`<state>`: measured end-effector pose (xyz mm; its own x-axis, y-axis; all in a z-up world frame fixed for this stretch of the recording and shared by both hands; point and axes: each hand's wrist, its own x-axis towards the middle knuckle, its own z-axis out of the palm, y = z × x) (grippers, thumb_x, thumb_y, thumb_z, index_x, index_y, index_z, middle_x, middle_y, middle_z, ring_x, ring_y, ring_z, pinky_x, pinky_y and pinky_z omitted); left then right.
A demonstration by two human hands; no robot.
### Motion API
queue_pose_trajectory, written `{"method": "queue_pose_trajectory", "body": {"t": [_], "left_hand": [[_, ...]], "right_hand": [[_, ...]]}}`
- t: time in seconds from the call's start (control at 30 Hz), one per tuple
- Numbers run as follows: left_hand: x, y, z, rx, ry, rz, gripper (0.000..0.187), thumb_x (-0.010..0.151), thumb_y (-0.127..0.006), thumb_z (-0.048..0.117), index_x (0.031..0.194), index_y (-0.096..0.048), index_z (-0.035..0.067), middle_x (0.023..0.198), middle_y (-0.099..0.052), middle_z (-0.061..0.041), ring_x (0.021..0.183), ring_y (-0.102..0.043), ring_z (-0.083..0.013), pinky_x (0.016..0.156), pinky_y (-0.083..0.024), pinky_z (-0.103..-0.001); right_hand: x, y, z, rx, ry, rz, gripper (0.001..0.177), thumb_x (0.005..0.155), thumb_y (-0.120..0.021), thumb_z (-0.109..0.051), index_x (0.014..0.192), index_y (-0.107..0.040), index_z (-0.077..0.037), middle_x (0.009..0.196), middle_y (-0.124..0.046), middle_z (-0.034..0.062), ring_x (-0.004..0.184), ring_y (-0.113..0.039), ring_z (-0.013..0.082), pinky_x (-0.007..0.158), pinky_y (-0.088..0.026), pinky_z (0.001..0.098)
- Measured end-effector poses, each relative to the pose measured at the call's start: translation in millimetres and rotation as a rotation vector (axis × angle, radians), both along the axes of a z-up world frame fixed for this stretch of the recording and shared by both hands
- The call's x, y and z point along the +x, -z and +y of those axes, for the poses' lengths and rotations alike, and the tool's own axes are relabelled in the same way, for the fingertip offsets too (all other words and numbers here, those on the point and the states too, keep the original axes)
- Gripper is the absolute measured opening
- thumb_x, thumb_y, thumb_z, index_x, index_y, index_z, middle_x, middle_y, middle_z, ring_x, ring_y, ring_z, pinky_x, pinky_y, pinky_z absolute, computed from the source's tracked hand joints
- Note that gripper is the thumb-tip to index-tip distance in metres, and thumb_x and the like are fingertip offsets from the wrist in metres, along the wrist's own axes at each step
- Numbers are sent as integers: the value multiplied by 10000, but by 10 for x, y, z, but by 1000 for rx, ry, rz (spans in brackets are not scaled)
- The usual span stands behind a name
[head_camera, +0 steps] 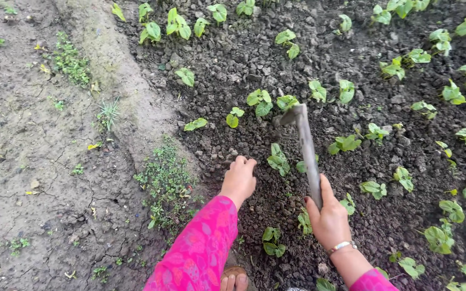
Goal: The person uses a small hand hoe to loosen soil and remove weeds around rows of small green seedlings in a garden bed. They repeatedly scrape the soil surface and pull out unwanted plants by hand.
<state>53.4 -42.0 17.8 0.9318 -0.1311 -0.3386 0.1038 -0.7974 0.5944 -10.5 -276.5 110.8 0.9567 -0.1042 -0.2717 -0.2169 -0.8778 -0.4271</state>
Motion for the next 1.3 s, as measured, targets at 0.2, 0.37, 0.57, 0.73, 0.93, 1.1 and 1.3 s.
{"method": "queue_pose_trajectory", "body": {"t": [0.2,0.37,0.57,0.73,0.93,1.1,1.3], "left_hand": [[16,323,-58,-122,-177,-116,172,920,-576,60,981,-726,119,907,-656,-175,864,-663,-418,793,-521,-549],[96,-27,-258,-185,-212,-52,174,968,-545,84,1031,-706,101,944,-727,-171,875,-686,-369,815,-535,-508],[141,-4,-489,-282,-209,-89,574,798,-420,-130,1270,-664,87,1265,-658,-171,1155,-620,-364,1050,-450,-442],[-55,-345,-379,61,-28,-184,552,900,-638,49,1434,-513,114,1446,-477,-188,1396,-428,-372,1079,-474,-522],[-236,-28,-285,351,20,-73,449,971,-568,65,1414,-499,58,1507,-408,-253,1234,-534,-422,887,-554,-595],[-204,256,-240,263,33,-242,134,950,-520,20,1043,-615,11,1152,-526,-184,947,-680,-392,675,-649,-470],[-83,390,-238,4,-110,-144,59,918,-561,33,931,-611,61,962,-588,-125,895,-728,-374,715,-656,-436]], "right_hand": [[-10,119,-281,-28,-1,138,700,898,-628,-312,1544,-382,-195,927,-758,212,771,-710,413,779,-536,507],[-49,65,-234,30,52,-45,737,917,-625,-288,1582,-332,-167,979,-745,220,757,-705,407,742,-553,526],[28,256,-369,-31,-15,58,718,901,-599,-360,1559,-368,-190,931,-735,251,808,-675,466,818,-505,538],[324,-122,86,110,95,33,691,937,-631,-275,1575,-386,-176,1210,-658,332,1107,-650,502,913,-555,591],[442,126,-10,-28,32,171,690,927,-668,-320,1565,-405,-299,1154,-723,220,1099,-699,389,948,-589,514],[335,-160,133,131,166,76,659,991,-599,-218,1602,-354,-211,1186,-676,279,1091,-673,433,934,-576,547],[274,-170,-49,62,138,149,650,960,-623,-256,1573,-410,-245,1175,-700,269,1095,-688,428,903,-605,538]]}}
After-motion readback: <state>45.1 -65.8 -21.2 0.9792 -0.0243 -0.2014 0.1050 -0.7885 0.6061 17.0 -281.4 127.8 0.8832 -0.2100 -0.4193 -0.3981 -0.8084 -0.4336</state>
